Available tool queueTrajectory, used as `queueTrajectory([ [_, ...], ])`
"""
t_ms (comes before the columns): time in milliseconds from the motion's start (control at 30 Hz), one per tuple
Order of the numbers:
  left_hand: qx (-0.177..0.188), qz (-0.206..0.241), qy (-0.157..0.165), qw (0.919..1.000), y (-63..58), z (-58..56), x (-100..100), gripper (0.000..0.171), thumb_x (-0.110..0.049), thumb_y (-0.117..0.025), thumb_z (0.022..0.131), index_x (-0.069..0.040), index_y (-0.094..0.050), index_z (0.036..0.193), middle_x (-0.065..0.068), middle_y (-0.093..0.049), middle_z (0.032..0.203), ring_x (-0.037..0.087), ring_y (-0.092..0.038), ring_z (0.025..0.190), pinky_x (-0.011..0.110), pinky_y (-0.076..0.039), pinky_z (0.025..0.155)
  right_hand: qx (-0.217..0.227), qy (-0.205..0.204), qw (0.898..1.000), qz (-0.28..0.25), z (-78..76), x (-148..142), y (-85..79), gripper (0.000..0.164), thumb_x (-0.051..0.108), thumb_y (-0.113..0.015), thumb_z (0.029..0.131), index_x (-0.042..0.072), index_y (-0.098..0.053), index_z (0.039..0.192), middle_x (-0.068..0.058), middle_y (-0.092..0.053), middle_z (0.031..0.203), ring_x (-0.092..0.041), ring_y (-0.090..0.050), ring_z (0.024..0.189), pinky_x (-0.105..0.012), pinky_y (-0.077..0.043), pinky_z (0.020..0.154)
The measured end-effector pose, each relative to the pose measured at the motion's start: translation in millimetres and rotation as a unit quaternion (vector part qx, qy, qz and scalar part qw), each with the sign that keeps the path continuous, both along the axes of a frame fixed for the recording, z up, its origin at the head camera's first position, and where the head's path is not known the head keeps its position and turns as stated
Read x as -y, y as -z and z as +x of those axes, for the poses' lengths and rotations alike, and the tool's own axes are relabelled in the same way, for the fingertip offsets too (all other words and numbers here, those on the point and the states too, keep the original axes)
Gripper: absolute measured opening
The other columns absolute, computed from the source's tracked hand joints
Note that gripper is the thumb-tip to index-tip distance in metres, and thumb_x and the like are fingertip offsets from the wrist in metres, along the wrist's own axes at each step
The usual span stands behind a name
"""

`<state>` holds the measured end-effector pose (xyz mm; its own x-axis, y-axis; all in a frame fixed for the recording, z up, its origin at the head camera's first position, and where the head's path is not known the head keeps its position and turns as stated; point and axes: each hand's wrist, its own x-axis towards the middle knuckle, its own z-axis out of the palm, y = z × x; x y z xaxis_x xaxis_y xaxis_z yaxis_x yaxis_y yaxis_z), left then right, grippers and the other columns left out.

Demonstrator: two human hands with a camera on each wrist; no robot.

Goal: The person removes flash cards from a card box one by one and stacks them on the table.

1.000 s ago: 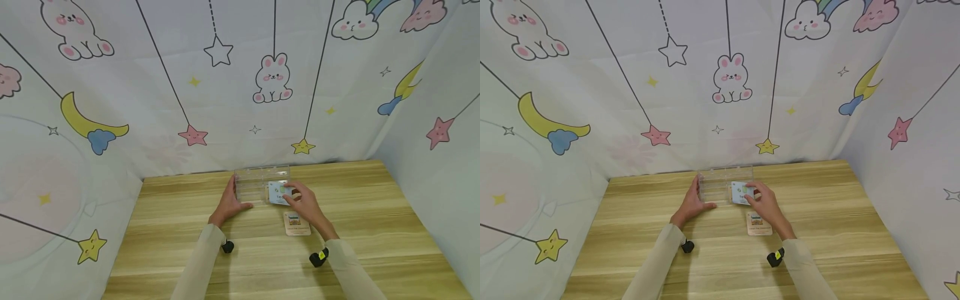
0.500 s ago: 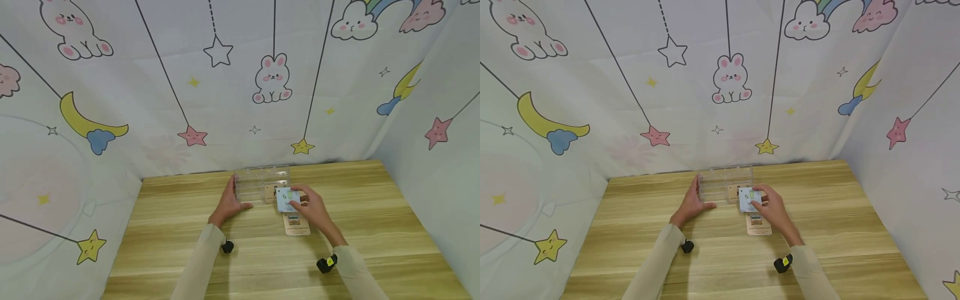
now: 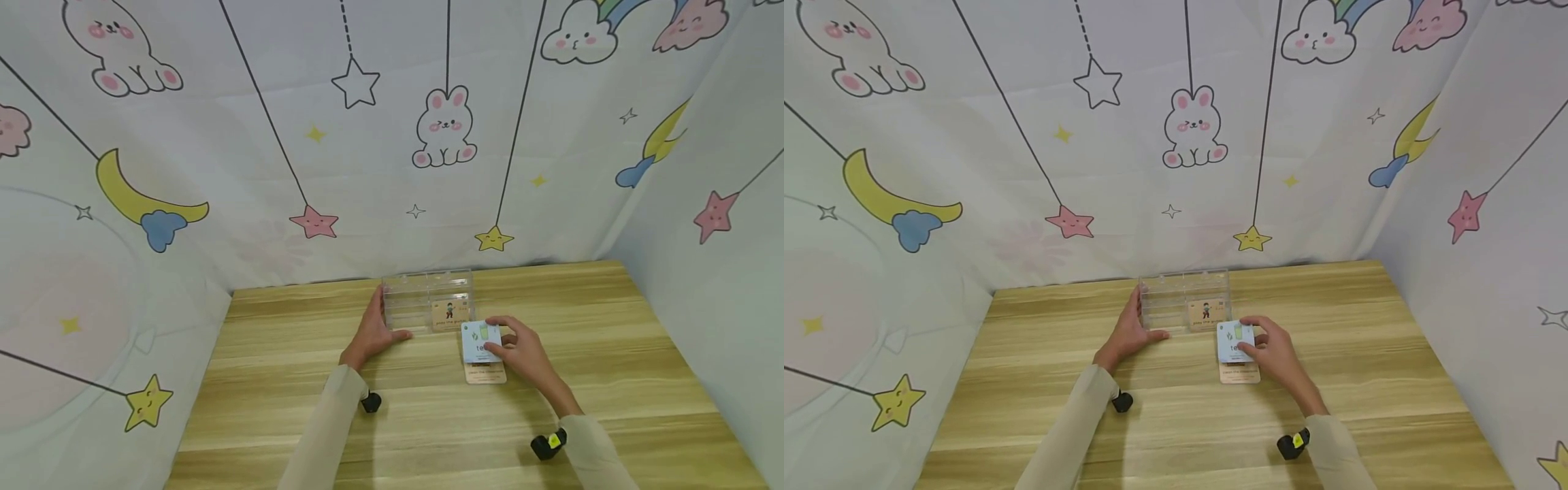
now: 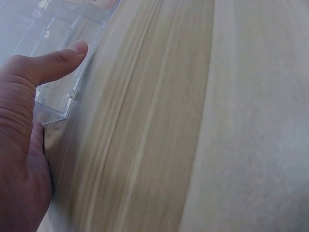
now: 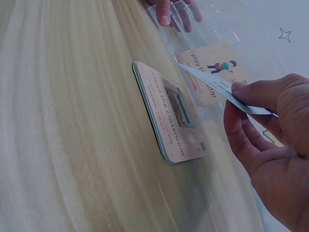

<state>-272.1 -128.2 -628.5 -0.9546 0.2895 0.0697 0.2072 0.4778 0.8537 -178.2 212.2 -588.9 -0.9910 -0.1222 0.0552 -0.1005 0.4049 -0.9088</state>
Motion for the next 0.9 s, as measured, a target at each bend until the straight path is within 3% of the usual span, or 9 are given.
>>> queueTrajectory([
  [233,0.002,-0.008,-0.002,1.0000,-0.2,0.8,0,0.131,-0.027,-0.098,0.073,-0.006,-0.008,0.165,0.018,-0.024,0.168,0.032,-0.032,0.151,0.043,-0.031,0.121,0.031,-0.014,0.999,-0.020,6.1,-6,2.7,0.049,0.000,-0.080,0.090,-0.001,-0.061,0.135,-0.028,-0.054,0.139,-0.030,-0.073,0.094,-0.026,-0.058,0.069],
  [600,0.008,0.004,0.002,1.0000,1.0,-0.9,1,0.132,-0.027,-0.098,0.072,-0.007,-0.008,0.165,0.017,-0.021,0.169,0.030,-0.028,0.153,0.042,-0.029,0.122,0.072,-0.023,0.997,-0.005,13.8,-9,12.4,0.047,0.004,-0.079,0.092,0.001,-0.062,0.135,-0.027,-0.055,0.140,-0.037,-0.069,0.111,-0.028,-0.059,0.075],
  [900,0.008,0.005,0.001,1.0000,-0.6,-1.0,1,0.132,-0.027,-0.098,0.072,-0.007,-0.008,0.165,0.018,-0.023,0.168,0.031,-0.030,0.152,0.042,-0.029,0.122,0.053,-0.020,0.998,0.021,16.8,-9,21.9,0.047,0.004,-0.081,0.090,0.001,-0.063,0.133,-0.027,-0.059,0.135,-0.025,-0.073,0.096,-0.026,-0.058,0.067],
])
